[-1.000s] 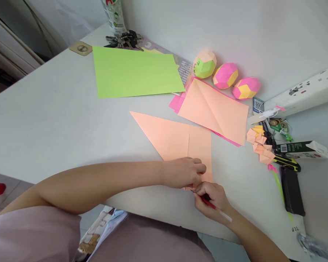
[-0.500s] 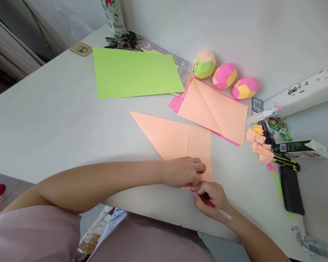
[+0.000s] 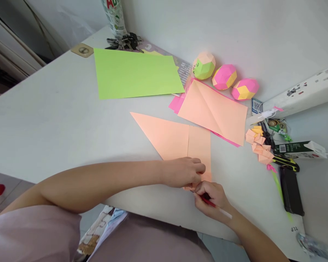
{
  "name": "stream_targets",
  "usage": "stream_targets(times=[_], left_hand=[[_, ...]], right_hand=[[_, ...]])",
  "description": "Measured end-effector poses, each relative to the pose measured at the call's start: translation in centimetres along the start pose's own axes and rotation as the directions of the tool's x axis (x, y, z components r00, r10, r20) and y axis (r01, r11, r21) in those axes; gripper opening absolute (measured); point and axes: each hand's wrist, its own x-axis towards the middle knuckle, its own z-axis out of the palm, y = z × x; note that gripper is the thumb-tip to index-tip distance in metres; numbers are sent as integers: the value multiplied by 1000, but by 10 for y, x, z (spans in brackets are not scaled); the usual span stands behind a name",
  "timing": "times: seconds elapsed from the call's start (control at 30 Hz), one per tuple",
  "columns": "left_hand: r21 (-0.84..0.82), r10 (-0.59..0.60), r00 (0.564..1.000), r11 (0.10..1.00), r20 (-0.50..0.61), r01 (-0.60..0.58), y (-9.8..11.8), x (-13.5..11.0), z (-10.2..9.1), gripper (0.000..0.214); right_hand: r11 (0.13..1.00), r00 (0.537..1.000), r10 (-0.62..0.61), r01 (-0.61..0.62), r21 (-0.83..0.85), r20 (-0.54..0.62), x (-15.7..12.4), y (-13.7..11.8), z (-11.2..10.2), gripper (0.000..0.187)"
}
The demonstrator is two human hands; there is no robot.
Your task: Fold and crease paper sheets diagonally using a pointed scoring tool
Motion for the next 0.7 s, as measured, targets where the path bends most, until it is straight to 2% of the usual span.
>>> stream_targets(times=[0.07,0.13,0.17,0.23,0.3,0.37,0.47,0.53,0.6,0.7], left_hand=[[-77,-18,1000,997,3,18,-1,0,0,16],[-224,-59,998,973,-23,52,-3,1,1,19],[-297,-80,996,953,-38,65,-4,1,1,21],[-402,-116,991,912,-61,82,-5,2,2,25],[-453,-145,986,887,-77,95,-7,2,2,26],[-517,-200,975,847,-98,122,-8,2,1,23],[-609,-350,926,769,-144,196,-11,3,0,11],[-644,-463,868,722,-179,252,-13,5,0,13],[-651,-550,807,697,-217,300,-14,7,-1,19],[-613,-635,707,703,-311,362,-17,9,-5,27]], right_hand=[[983,991,126,-130,128,44,1,1,-4,19],[919,971,218,-238,313,98,3,6,-10,21],[874,966,227,-258,411,122,3,10,-14,23],[790,975,188,-223,571,121,6,20,-21,28],[776,988,154,-138,616,29,8,30,-28,30],[850,977,150,-47,525,-154,10,39,-34,26],[952,917,91,35,304,-390,11,46,-39,12],[993,912,-18,64,100,-411,11,45,-40,11],[988,917,-142,111,-104,-372,12,43,-39,19],[953,911,-268,204,-222,-314,13,40,-37,17]])
